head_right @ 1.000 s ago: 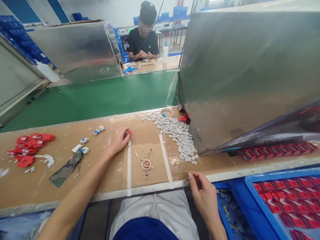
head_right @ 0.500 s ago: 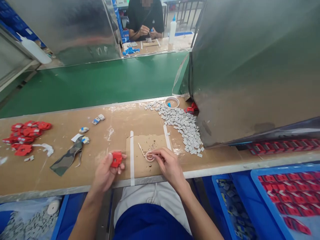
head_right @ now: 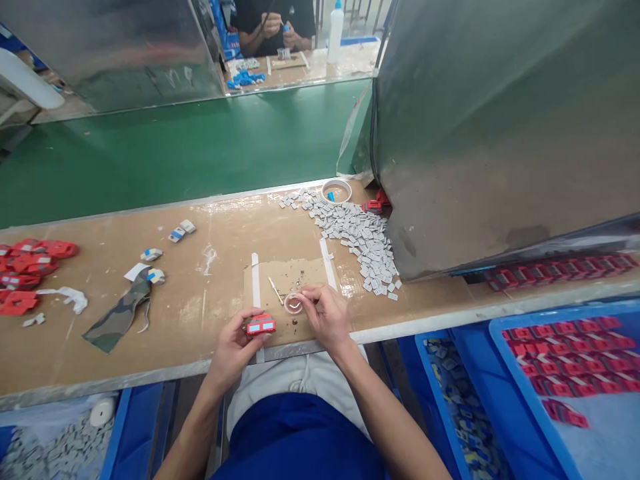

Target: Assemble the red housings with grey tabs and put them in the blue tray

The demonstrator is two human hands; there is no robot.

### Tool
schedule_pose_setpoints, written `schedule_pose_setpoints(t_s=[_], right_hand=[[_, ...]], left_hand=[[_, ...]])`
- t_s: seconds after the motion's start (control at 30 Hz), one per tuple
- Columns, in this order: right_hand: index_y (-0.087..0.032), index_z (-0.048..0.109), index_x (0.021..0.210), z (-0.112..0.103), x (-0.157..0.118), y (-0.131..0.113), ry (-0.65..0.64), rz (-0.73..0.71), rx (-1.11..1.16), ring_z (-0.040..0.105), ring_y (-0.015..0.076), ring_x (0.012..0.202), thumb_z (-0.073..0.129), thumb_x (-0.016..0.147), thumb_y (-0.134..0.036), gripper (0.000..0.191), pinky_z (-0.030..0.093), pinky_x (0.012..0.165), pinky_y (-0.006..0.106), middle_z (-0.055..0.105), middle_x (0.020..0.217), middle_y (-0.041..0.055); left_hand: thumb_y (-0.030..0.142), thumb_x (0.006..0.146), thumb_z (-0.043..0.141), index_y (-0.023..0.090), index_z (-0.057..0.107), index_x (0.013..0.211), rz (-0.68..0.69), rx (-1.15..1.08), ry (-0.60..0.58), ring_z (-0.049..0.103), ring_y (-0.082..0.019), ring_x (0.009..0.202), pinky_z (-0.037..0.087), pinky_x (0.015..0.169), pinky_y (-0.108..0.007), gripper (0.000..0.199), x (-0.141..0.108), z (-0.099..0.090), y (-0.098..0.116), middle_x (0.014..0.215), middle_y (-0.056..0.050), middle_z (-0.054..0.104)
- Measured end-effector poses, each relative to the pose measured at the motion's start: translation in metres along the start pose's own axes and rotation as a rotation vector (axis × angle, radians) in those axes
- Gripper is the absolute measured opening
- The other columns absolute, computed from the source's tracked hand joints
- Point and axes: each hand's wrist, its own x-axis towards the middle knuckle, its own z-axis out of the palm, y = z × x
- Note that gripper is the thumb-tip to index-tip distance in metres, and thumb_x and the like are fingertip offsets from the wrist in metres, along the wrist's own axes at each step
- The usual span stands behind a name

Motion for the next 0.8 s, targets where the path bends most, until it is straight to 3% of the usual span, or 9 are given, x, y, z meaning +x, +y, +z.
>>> schedule_pose_setpoints(t_s=[0.13, 0.4, 0.6, 0.8], right_hand=[[-0.026, 0.060, 0.086, -0.001, -0.011, -0.003, 0.045, -0.048, -0.015, 0.075, 0.0201, 0.073, 0.062, 0.102, -0.039, 0.021, 0.060, 0.067, 0.034, 0.078, 0.082, 0.0051], [-0.024, 0.061, 0.090, -0.007, -0.031, -0.007, 0.169, 0.127, 0.168, 0.077, 0.0202, 0.079, 0.069, 0.099, -0.027, 0.012, 0.062, 0.071, 0.033, 0.077, 0.084, 0.0040], [-0.025, 0.060, 0.094, -0.010, -0.031, -0.041, 0.058, 0.127, 0.292, 0.079, 0.0203, 0.081, 0.066, 0.100, -0.022, 0.009, 0.063, 0.071, 0.032, 0.079, 0.089, 0.0054], [-0.024, 0.060, 0.092, -0.003, -0.027, -0.051, -0.043, -0.034, 0.175, 0.079, 0.0189, 0.079, 0.066, 0.099, -0.017, 0.011, 0.064, 0.071, 0.030, 0.080, 0.087, 0.0045]], left_hand=[[0.036, 0.088, 0.078, 0.018, 0.071, 0.103, 0.102, 0.048, -0.026, 0.073, -0.020, 0.087, 0.060, 0.074, -0.028, 0.025, -0.001, 0.002, 0.005, 0.100, -0.009, 0.073], [0.034, 0.094, 0.071, 0.018, 0.070, 0.106, 0.191, 0.146, -0.076, 0.071, -0.020, 0.089, 0.058, 0.074, -0.027, 0.020, -0.003, 0.001, 0.003, 0.104, -0.010, 0.072], [0.027, 0.096, 0.069, 0.019, 0.069, 0.110, 0.241, 0.209, -0.080, 0.072, -0.020, 0.093, 0.058, 0.078, -0.028, 0.016, -0.005, 0.001, -0.002, 0.107, -0.010, 0.071], [0.027, 0.097, 0.068, 0.020, 0.068, 0.112, 0.244, 0.219, -0.077, 0.072, -0.020, 0.093, 0.058, 0.077, -0.028, 0.017, -0.005, 0.002, -0.001, 0.107, -0.010, 0.071]])
